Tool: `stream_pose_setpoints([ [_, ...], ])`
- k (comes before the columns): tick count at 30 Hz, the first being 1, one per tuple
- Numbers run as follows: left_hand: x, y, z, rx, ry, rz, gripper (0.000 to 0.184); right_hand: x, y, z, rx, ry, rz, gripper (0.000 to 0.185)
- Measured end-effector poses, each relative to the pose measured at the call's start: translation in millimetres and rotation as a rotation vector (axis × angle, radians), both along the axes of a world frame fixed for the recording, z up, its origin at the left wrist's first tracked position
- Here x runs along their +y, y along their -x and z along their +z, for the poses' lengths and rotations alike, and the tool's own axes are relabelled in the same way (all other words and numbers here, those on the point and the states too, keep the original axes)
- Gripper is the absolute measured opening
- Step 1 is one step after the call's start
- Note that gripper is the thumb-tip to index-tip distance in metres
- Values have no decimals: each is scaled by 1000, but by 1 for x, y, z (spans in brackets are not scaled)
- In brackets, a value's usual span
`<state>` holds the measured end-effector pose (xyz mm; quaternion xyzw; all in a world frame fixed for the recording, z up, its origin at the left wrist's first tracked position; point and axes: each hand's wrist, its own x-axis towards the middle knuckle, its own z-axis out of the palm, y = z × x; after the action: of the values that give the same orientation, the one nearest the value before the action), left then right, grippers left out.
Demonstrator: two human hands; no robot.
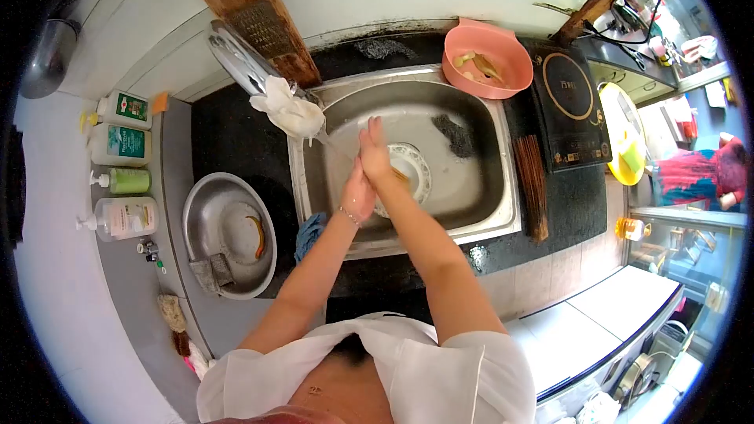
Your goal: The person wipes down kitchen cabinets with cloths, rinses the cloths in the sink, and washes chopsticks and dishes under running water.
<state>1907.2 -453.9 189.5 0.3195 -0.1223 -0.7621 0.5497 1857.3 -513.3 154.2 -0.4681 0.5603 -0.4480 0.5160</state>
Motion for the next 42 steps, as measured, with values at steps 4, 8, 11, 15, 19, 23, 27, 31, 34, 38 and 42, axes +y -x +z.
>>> stream_pose_setpoints([
  [4, -20, -32, -10, -125, 68, -28, 48, 56, -38, 39, -101, 65, 3, 51],
  [8, 0, -4, -7, -53, 21, -60, 49, 10, -1, 5, -60, -23, -2, 52],
  [11, -15, -19, 2, -11, -126, 41, 47, 32, -20, -10, 19, 87, 112, 56],
  [15, -9, -14, 22, -55, -147, -55, 45, 22, -6, 7, -54, -9, 19, 59],
  [19, -5, -16, -18, 17, 63, -45, 47, 23, -14, -21, -101, -239, 23, 62],
  [23, -10, -21, 10, -60, -145, -89, 58, 41, -15, 17, -202, -103, -21, 67],
  [27, 7, -27, -26, 125, 41, -61, 71, 19, 23, 23, -821, -452, -72, 68],
  [31, -3, -39, -29, 222, 17, 18, 80, 33, 26, -6, -1052, -302, -60, 69],
  [34, -2, -42, -31, 227, -23, 41, 80, 38, 25, -9, -1074, -300, -81, 68],
  [38, 2, -43, -33, 220, 1, -3, 76, 39, 22, 8, -823, -203, 13, 62],
  [42, 3, -31, -18, 185, -205, -17, 67, 29, -5, 69, -510, -536, -172, 54],
])
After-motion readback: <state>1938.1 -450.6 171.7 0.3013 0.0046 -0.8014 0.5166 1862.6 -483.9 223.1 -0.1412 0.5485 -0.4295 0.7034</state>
